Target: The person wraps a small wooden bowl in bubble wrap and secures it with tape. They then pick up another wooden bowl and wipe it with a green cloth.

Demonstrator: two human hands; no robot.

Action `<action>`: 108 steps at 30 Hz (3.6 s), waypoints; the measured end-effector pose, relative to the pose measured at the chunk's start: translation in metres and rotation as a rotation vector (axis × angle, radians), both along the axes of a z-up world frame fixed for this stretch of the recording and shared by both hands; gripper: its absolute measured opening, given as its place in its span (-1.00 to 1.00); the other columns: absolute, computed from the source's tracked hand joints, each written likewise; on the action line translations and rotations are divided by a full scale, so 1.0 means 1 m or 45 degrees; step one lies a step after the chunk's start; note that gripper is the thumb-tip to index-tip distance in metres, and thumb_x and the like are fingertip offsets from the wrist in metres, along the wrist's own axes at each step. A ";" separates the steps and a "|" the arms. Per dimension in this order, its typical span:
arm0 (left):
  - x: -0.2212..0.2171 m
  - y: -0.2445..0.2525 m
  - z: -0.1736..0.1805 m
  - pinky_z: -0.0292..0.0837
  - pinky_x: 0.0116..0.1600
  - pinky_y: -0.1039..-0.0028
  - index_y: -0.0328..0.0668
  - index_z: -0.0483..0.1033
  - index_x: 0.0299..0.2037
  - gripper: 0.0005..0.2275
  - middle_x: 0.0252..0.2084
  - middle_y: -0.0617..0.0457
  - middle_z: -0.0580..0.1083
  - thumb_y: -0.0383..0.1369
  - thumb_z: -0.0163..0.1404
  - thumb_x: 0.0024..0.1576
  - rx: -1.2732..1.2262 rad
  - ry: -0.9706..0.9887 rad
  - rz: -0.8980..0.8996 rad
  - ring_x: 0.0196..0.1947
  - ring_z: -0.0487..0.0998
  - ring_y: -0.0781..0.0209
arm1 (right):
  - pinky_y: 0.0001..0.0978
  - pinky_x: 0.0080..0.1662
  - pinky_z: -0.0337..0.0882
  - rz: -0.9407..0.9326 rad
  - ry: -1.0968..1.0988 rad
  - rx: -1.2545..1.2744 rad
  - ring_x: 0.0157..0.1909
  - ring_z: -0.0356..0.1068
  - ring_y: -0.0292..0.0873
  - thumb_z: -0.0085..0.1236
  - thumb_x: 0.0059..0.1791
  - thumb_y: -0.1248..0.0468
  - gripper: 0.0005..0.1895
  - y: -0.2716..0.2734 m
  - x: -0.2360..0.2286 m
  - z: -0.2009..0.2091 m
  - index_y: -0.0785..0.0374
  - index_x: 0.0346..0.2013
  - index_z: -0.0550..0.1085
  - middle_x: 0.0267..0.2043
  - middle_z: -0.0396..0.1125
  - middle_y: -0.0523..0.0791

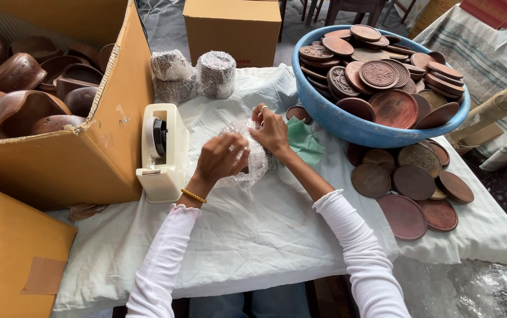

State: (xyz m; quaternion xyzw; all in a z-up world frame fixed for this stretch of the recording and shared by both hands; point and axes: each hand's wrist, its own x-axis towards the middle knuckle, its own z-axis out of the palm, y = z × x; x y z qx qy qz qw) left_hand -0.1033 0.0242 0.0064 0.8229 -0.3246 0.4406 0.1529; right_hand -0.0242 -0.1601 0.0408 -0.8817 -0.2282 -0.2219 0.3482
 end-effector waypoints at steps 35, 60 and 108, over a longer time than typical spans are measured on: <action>0.024 -0.009 -0.009 0.22 -0.46 0.41 -0.19 0.32 0.03 -0.80 -0.61 0.06 0.35 -0.24 -0.16 0.39 -1.028 0.961 -0.156 -0.63 0.28 0.38 | -0.16 0.20 0.41 0.725 0.681 0.043 0.19 0.42 -0.16 0.50 -0.23 0.05 -0.38 -0.075 0.031 0.041 0.16 0.05 0.50 0.12 0.44 -0.15; 0.016 0.010 0.009 0.19 -0.33 0.43 -0.18 0.48 -0.41 -0.40 -0.53 0.12 0.40 0.24 -0.26 0.22 -1.057 1.104 -0.117 -0.50 0.30 0.34 | -0.18 -0.16 0.42 0.417 0.150 -0.297 -0.27 0.44 -0.01 0.24 0.04 0.20 -0.74 -0.027 0.032 -0.001 0.37 -0.25 0.44 -0.31 0.42 0.03; 0.024 0.032 0.002 0.31 -0.32 0.44 -0.26 0.57 -0.48 -0.23 -0.62 0.07 0.41 0.34 -0.41 0.23 -0.923 0.998 -0.168 -0.52 0.41 0.33 | -0.03 0.25 0.35 0.735 -0.608 -0.536 0.10 0.44 -0.16 0.21 -0.03 0.34 -0.72 -0.019 -0.080 -0.019 0.19 -0.02 0.49 0.08 0.47 -0.12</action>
